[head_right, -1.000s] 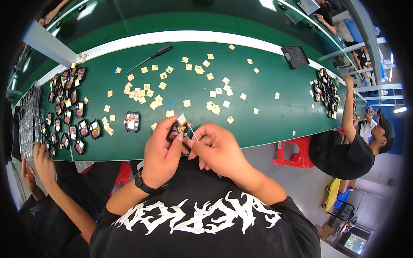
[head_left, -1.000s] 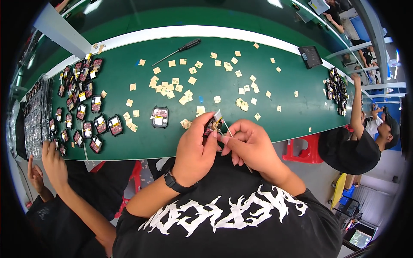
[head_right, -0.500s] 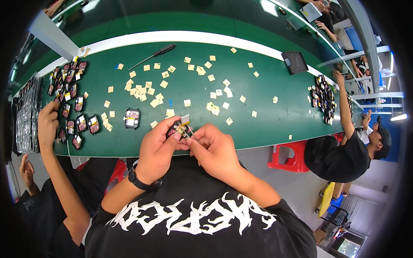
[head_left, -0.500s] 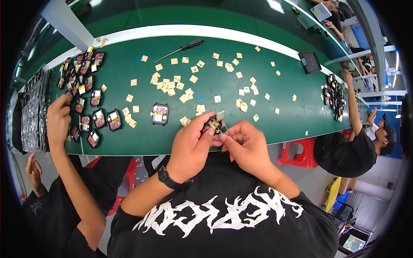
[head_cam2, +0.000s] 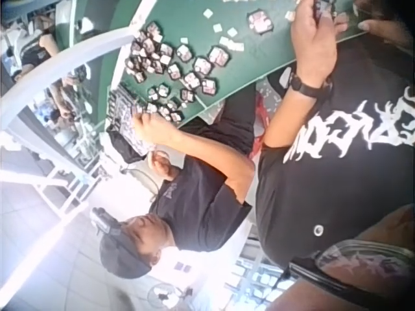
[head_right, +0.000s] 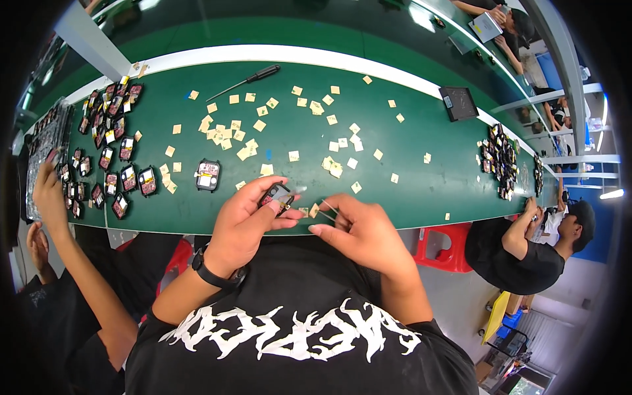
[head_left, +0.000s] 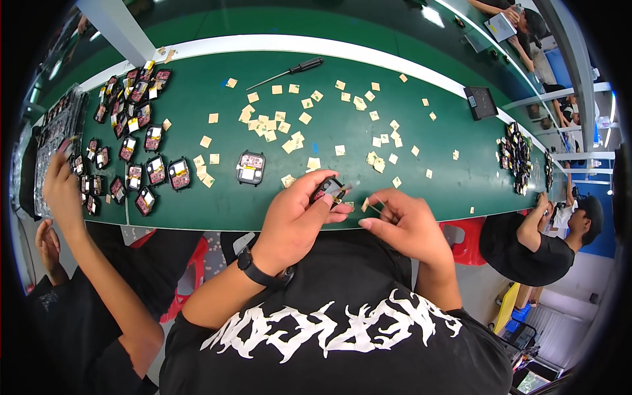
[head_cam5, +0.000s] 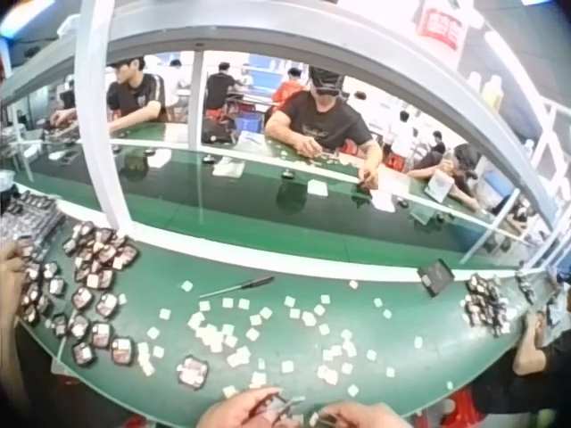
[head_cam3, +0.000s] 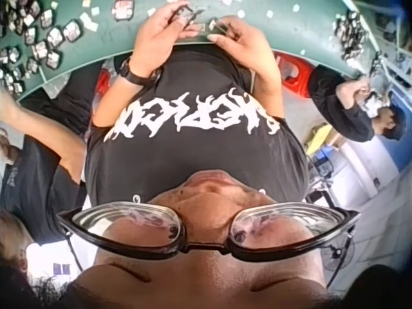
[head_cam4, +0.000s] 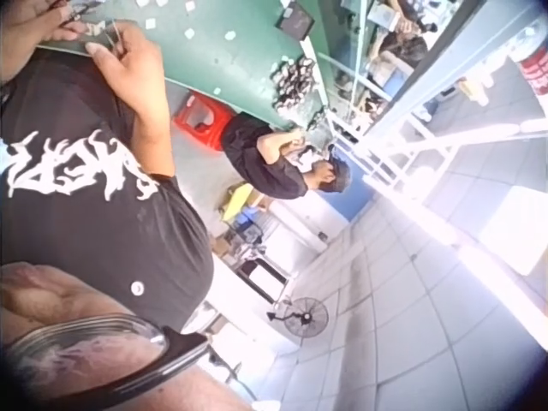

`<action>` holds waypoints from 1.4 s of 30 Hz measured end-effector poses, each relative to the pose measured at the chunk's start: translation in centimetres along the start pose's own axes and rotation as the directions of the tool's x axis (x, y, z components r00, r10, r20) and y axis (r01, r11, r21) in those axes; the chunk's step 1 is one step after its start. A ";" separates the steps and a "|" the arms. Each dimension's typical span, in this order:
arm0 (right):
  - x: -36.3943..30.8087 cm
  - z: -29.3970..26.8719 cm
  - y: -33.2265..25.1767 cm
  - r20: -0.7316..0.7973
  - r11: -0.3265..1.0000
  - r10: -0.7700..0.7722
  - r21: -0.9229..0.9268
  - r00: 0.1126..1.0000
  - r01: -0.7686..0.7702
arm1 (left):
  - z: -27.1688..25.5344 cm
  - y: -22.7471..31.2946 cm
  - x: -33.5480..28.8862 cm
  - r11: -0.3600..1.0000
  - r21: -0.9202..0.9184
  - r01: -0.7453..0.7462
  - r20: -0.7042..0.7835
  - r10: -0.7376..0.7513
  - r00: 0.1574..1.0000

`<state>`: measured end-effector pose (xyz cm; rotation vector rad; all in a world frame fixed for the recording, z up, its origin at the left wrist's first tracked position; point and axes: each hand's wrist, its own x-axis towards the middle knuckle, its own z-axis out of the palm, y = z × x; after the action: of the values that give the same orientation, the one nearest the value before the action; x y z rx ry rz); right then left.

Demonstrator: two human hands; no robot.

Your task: Manually assembling small electronic parts and applying stickers at a factory workbench.

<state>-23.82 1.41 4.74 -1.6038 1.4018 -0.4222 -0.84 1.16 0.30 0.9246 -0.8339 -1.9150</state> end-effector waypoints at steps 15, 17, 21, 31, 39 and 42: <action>3.0 3.0 -0.4 -0.095 0.853 -0.003 0.519 0.996 0.052 | 0.6 -0.4 0.2 0.994 0.092 -0.056 -0.023 0.059 0.998; 2.8 3.1 -0.3 -0.075 0.861 0.003 0.507 0.997 0.036 | 0.5 -0.6 0.3 0.992 0.106 -0.062 -0.037 0.066 0.997; 2.4 3.5 0.0 -0.081 0.884 -0.001 0.465 0.997 0.038 | 0.5 -0.7 0.4 0.987 0.152 -0.060 -0.046 0.068 0.997; 2.8 3.1 -0.9 -0.099 0.956 0.084 0.289 0.992 -0.052 | -0.5 -0.9 0.2 0.975 0.210 -0.077 0.070 0.063 0.996; 3.7 3.6 0.4 -0.131 0.925 -0.017 0.374 0.991 0.065 | -0.8 -0.4 0.1 0.964 0.245 -0.102 0.110 0.077 0.991; 4.1 3.9 0.1 -0.108 0.780 0.087 0.626 0.990 0.000 | -1.3 -0.6 0.3 0.955 0.262 -0.138 0.163 0.097 0.982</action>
<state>-19.74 -0.74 1.45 -1.0022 1.2093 -0.8800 -0.11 0.92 -0.88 0.8773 -1.2385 -1.8095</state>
